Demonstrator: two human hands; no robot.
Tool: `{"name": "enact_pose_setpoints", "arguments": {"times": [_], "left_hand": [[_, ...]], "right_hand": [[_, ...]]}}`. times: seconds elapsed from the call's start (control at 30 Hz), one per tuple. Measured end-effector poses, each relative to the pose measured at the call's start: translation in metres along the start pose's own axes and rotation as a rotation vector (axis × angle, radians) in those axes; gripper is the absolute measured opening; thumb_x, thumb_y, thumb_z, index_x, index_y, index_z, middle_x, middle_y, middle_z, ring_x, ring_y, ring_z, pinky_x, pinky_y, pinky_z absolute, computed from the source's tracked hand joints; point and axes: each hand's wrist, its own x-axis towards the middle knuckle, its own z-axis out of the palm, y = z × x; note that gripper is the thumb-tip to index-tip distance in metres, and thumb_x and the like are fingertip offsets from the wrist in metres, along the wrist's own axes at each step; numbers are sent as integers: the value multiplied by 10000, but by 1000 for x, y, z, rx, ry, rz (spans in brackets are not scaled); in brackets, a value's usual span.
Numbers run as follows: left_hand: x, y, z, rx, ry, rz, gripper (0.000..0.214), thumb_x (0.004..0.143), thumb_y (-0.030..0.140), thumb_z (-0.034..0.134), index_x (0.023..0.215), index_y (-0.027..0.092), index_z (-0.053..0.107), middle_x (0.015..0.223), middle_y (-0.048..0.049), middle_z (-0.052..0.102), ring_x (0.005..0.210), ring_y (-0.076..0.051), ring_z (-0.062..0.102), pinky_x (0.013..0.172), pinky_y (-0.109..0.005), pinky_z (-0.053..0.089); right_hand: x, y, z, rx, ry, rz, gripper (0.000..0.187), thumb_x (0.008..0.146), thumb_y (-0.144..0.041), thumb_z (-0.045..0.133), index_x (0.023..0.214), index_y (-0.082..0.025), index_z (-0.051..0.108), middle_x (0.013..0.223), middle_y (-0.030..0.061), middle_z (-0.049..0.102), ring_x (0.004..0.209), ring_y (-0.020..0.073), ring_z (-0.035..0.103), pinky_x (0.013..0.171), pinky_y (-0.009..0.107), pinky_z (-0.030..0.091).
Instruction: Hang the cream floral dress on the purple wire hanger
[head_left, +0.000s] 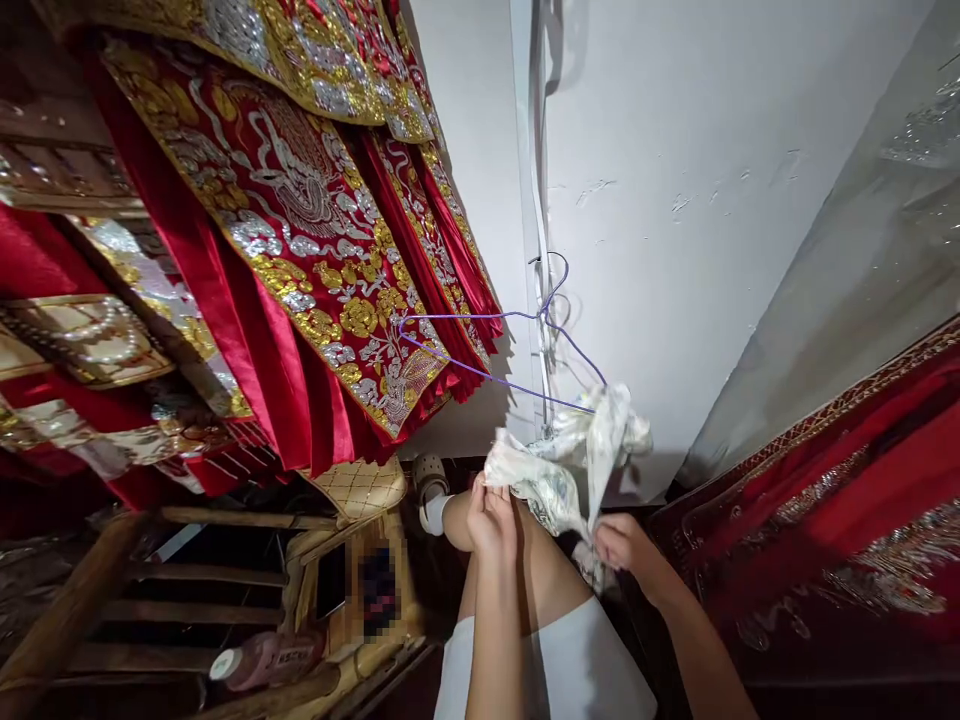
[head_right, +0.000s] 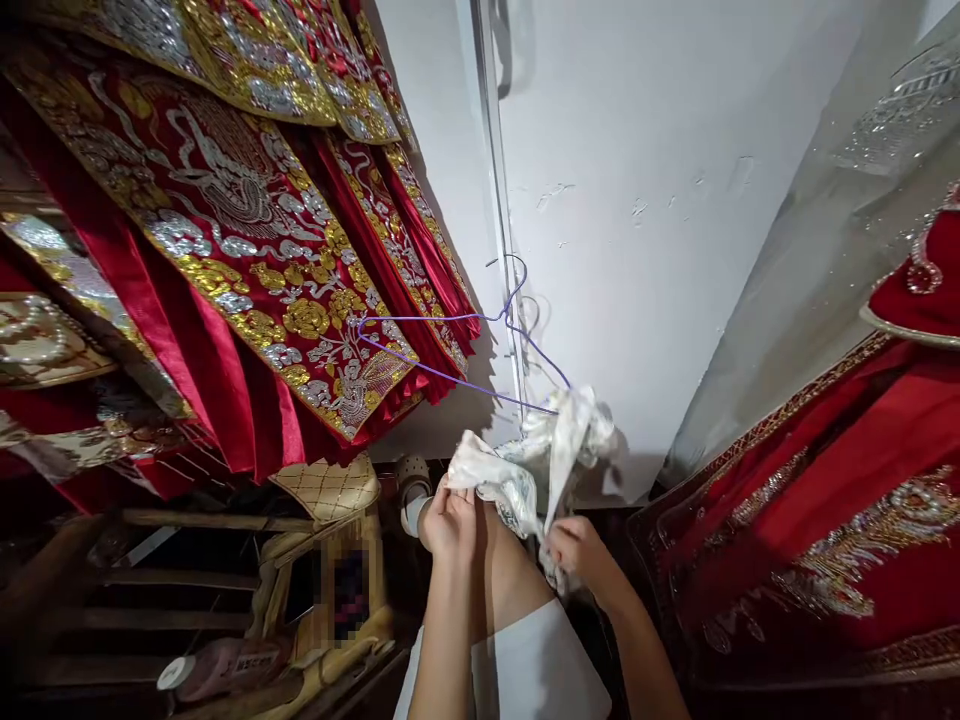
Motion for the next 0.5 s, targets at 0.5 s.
{"name": "enact_pose_setpoints", "arguments": {"times": [0.5], "left_hand": [[-101,30,69,1118,-945,500,334,1079,368,325,920,223,580,1028,-105,595,1055,-254,513,1044,-422,390]], "right_hand": [[39,-71,5,228,-235,55,624,731,-855,599,640,-238,592,551,27,565,643,232,617,559,328,495]]}}
